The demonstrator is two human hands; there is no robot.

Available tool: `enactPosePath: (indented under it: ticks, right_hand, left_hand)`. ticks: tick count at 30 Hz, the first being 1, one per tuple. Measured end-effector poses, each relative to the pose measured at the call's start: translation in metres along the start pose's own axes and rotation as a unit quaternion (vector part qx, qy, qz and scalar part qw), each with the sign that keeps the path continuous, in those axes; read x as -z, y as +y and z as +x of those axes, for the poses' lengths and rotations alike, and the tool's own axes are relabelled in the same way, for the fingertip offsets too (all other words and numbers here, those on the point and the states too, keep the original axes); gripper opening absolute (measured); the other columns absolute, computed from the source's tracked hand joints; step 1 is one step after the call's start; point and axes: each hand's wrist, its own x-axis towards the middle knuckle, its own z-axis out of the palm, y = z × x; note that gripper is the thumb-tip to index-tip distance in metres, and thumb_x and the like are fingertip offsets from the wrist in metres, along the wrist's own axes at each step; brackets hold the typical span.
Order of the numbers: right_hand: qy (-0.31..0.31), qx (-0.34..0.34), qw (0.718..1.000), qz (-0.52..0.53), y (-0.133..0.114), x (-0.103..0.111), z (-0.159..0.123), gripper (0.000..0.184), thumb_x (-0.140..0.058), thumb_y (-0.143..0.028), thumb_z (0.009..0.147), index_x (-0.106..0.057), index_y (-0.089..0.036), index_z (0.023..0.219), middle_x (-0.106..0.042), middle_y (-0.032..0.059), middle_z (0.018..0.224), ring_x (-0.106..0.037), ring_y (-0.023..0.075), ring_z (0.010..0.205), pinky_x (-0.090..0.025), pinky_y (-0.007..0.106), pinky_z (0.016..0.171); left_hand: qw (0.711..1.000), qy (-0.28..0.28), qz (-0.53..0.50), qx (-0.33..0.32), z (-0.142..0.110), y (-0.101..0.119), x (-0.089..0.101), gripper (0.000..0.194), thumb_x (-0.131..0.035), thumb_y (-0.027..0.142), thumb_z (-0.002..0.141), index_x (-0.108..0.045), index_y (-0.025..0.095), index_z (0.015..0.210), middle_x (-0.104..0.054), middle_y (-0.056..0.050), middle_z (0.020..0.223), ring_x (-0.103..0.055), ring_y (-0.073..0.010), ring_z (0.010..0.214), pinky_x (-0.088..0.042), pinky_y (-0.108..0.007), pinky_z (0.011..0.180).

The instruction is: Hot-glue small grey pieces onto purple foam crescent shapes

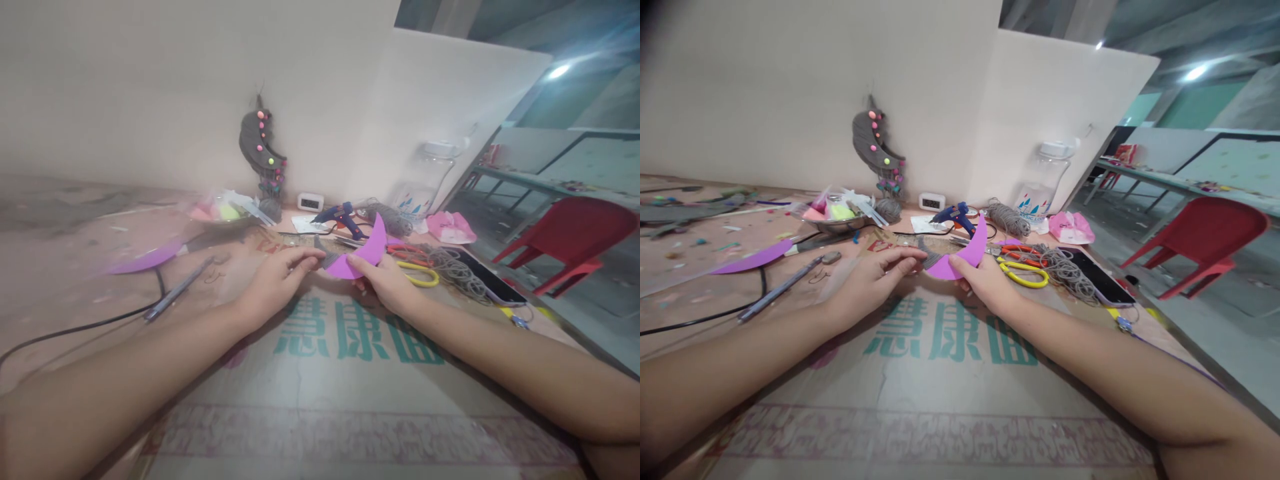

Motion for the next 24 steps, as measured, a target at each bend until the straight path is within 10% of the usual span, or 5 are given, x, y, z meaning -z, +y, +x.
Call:
enactPosePath:
  ticks: [6,15,24]
  right_hand:
    - [-0.014,0.019,1.000,-0.018,-0.005,0.000,-0.004,0.044,-0.060,-0.053,0.080,-0.052,-0.017,0.057,-0.050,-0.0016,0.049,-0.045,0.0088,0.044,-0.035,0.021,0.042]
    - [-0.024,0.031,0.997,-0.069,-0.009,-0.003,-0.007,0.032,-0.058,-0.046,0.082,-0.054,-0.018,0.066,-0.053,-0.0013,0.054,-0.049,0.0119,0.049,-0.040,0.023,0.046]
    - [-0.052,0.154,0.984,-0.075,0.000,-0.003,-0.007,0.040,-0.060,-0.026,0.081,-0.048,-0.019,0.119,-0.061,0.0095,0.110,-0.061,0.0218,0.097,-0.053,0.035,0.079]
  left_hand:
    - [0.993,0.016,-0.098,0.067,0.005,-0.014,-0.002,0.047,-0.057,0.045,0.085,-0.051,0.016,0.122,-0.065,-0.004,0.085,-0.063,-0.0182,0.081,-0.051,-0.031,0.073]
    - [0.998,-0.012,-0.030,0.063,0.006,-0.004,0.001,0.031,-0.054,0.045,0.085,-0.057,0.017,0.074,-0.059,0.001,0.068,-0.054,-0.0128,0.061,-0.040,-0.023,0.056]
    - [0.993,0.020,-0.069,0.096,0.007,-0.010,0.001,0.037,-0.047,0.047,0.090,-0.043,0.018,0.067,-0.043,0.005,0.054,-0.042,-0.0082,0.047,-0.032,-0.020,0.045]
